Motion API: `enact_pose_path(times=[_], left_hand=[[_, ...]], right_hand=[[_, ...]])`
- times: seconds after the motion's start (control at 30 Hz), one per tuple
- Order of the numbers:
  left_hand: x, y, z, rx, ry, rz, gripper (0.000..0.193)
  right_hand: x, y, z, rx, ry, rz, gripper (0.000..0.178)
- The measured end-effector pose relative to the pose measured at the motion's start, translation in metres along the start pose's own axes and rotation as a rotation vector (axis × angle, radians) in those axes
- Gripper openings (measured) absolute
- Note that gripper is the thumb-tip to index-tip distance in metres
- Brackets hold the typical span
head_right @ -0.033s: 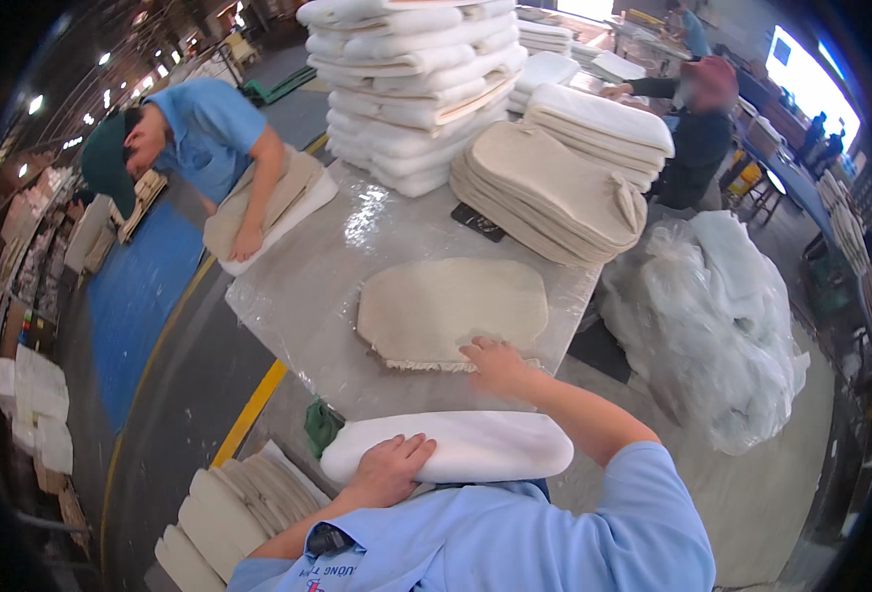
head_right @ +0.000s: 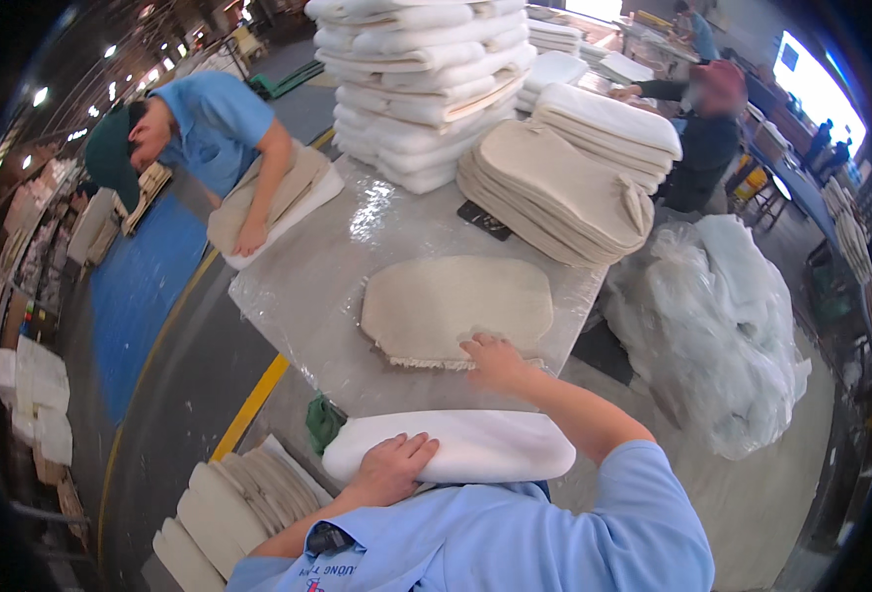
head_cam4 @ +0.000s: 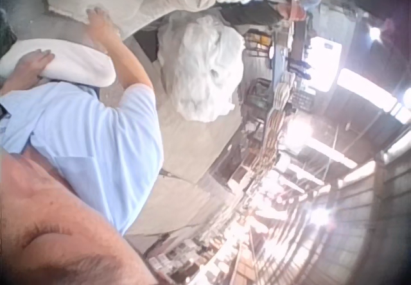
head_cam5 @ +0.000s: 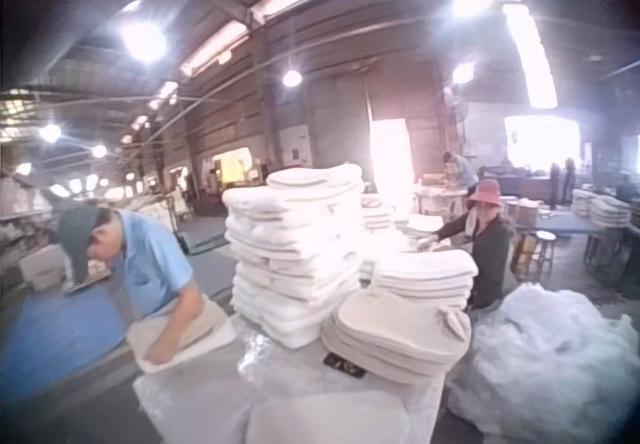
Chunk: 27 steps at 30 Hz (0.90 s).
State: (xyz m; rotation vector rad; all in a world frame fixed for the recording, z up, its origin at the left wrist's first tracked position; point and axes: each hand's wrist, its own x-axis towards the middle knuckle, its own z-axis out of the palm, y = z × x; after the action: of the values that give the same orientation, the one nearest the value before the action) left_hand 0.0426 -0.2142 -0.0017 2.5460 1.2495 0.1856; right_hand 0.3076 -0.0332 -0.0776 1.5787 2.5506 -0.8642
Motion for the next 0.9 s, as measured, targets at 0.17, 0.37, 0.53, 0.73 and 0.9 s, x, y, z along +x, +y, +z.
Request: enact_pose_path(times=[0.17, 0.37, 0.53, 0.73, 0.9], left_hand=[[-0.003, 0.001, 0.011, 0.021, 0.085, -0.020, 0.056], [0.004, -0.003, 0.013, 0.016, 0.154, -0.011, 0.043], [0.002, -0.005, 0.011, 0.014, 0.104, -0.044, 0.049], [0.006, -0.008, 0.009, 0.003, 0.112, -0.018, 0.050], [0.027, -0.003, -0.002, -0.074, 0.098, 0.118, 0.050]], right_hand=[[0.040, -0.019, 0.026, -0.127, 0.156, -0.100, 0.071], [0.057, -0.011, 0.035, -0.215, 0.199, -0.164, 0.040], [0.078, -0.009, 0.035, -0.066, 0.251, -0.144, 0.017], [0.097, -0.013, 0.015, 0.413, 0.398, 0.071, 0.019], [0.081, 0.018, 0.016, 0.160, 0.337, 0.140, 0.032]])
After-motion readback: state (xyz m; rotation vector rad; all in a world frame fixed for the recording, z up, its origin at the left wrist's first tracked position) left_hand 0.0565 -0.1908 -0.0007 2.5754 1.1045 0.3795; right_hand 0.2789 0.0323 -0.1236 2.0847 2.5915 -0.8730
